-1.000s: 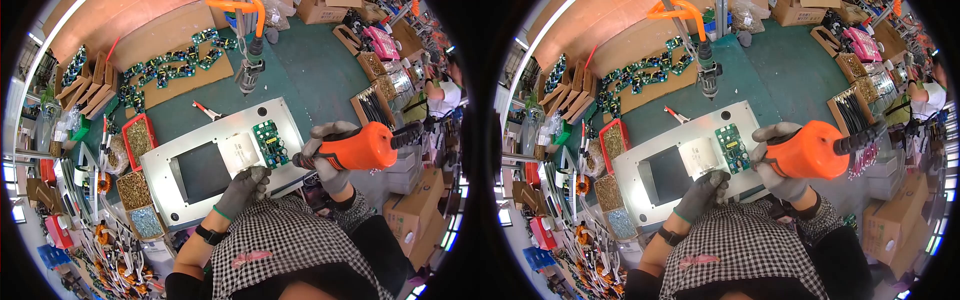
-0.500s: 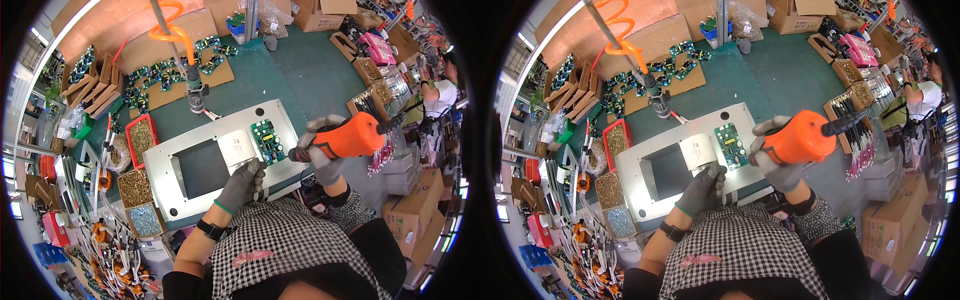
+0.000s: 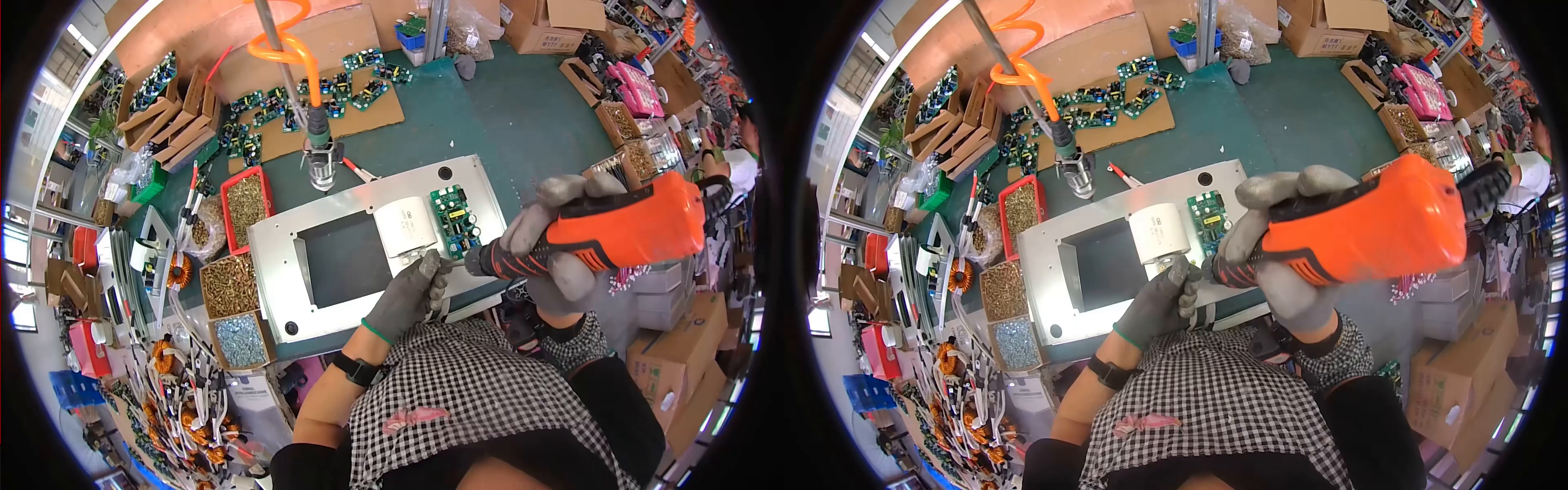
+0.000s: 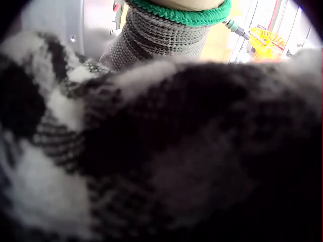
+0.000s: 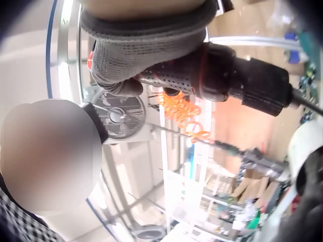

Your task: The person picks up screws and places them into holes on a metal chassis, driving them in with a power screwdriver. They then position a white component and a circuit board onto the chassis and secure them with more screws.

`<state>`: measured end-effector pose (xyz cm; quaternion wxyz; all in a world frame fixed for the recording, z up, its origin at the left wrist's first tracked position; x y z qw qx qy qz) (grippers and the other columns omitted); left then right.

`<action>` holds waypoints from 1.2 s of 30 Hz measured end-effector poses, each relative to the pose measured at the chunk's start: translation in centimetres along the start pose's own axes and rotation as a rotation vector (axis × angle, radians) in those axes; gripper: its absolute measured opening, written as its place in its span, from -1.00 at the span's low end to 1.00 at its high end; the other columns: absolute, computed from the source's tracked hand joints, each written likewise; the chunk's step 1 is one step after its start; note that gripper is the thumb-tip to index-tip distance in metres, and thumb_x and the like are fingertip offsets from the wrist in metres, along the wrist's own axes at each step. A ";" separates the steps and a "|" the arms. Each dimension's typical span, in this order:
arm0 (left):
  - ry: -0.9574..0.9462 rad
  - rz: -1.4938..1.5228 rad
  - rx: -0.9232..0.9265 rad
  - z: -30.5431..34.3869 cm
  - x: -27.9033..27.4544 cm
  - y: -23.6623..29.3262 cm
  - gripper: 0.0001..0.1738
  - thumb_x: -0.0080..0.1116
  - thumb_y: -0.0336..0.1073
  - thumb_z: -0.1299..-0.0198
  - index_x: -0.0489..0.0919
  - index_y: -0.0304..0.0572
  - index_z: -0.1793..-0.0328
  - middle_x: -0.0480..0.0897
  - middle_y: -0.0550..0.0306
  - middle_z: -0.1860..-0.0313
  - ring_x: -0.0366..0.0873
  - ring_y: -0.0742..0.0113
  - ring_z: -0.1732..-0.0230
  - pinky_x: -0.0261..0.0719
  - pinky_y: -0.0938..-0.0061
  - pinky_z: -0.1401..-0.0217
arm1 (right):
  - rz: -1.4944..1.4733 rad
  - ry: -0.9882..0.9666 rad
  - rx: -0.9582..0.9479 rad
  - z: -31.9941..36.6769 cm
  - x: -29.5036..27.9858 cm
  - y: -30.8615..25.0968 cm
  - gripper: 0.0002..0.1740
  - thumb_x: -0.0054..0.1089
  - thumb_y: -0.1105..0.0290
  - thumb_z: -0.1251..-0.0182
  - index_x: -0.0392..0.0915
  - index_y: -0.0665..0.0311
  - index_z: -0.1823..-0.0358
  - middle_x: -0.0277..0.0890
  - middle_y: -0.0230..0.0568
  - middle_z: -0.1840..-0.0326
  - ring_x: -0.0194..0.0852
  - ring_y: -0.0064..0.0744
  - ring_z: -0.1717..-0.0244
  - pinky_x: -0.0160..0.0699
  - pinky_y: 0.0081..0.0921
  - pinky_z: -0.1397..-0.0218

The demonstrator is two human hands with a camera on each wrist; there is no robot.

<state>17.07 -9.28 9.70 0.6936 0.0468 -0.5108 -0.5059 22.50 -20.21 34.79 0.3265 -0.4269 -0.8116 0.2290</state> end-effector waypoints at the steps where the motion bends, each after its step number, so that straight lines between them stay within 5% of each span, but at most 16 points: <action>1: 0.006 -0.020 -0.005 0.2 0.2 0.3 -0.36 -0.04 0.21 -0.26 0.43 -0.33 -0.03 0.35 0.33 0.46 0.24 0.63 0.50 0.34 0.73 0.45 | -0.025 -0.041 -0.010 -0.2 0.7 -0.1 -0.34 0.15 0.70 -0.10 0.12 0.20 -0.23 0.41 0.13 -0.05 0.57 -0.37 0.39 0.61 -0.44 0.39; 9: -0.032 0.086 0.003 0.4 0.6 0.2 -0.32 0.04 0.24 -0.20 0.45 -0.36 0.02 0.34 0.31 0.48 0.23 0.61 0.52 0.30 0.70 0.49 | -0.077 -0.076 -0.003 0.2 1.4 1.0 -0.32 0.31 0.52 -0.12 0.14 0.26 -0.24 0.42 0.17 -0.04 0.60 -0.34 0.34 0.62 -0.45 0.35; 15: -0.110 -0.004 -0.111 -0.1 1.1 -0.8 -0.15 -0.23 0.43 -0.20 0.43 -0.37 -0.03 0.37 0.27 0.52 0.23 0.60 0.59 0.26 0.68 0.56 | -0.048 -0.105 -0.028 0.0 1.1 1.6 -0.27 0.39 0.44 -0.09 0.15 0.28 -0.24 0.40 0.21 -0.08 0.59 -0.36 0.35 0.59 -0.48 0.40; 18: -0.228 -0.088 -0.168 0.0 2.8 -1.5 -0.04 -0.36 0.50 -0.18 0.40 -0.39 -0.11 0.45 0.22 0.50 0.28 0.60 0.62 0.28 0.69 0.60 | 0.095 0.005 -0.008 -1.3 -0.3 3.3 -0.31 0.12 0.60 0.00 0.16 0.26 -0.25 0.40 0.02 -0.07 0.52 -0.37 0.42 0.60 -0.38 0.31; 22: -0.152 0.069 -0.123 -0.6 1.6 -1.3 -0.22 -0.15 0.29 -0.26 0.37 -0.39 -0.17 0.56 0.16 0.44 0.45 0.50 0.55 0.34 0.66 0.61 | 0.219 0.190 0.034 -3.4 -2.3 6.4 -0.34 0.02 0.82 0.13 0.22 0.26 -0.10 0.45 -0.01 0.03 0.53 -0.48 0.42 0.55 -0.51 0.48; 27: -0.177 0.190 -0.172 -0.9 0.9 -2.6 -0.53 -0.07 -0.09 -0.37 0.39 -0.35 -0.19 0.58 0.13 0.37 0.50 0.53 0.53 0.49 0.63 0.54 | 0.250 0.242 0.180 -4.2 -2.9 9.1 -0.36 0.05 0.79 0.14 0.23 0.29 -0.09 0.49 -0.06 0.08 0.52 -0.53 0.44 0.55 -0.58 0.43; 36: -0.272 0.155 -0.162 -0.6 1.2 -2.5 -0.52 0.01 -0.06 -0.32 0.41 -0.29 -0.19 0.59 0.12 0.32 0.53 0.51 0.52 0.52 0.60 0.51 | 0.326 0.164 0.203 -5.0 -3.4 10.6 -0.37 0.03 0.72 0.09 0.22 0.30 -0.13 0.50 -0.02 0.07 0.54 -0.50 0.40 0.58 -0.54 0.33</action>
Point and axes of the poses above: each hand's wrist, its own z-axis away from the middle knuckle, its own x-axis out of the palm, y = z × x, the point moved 10 cm from there along -z, towards the middle knuckle
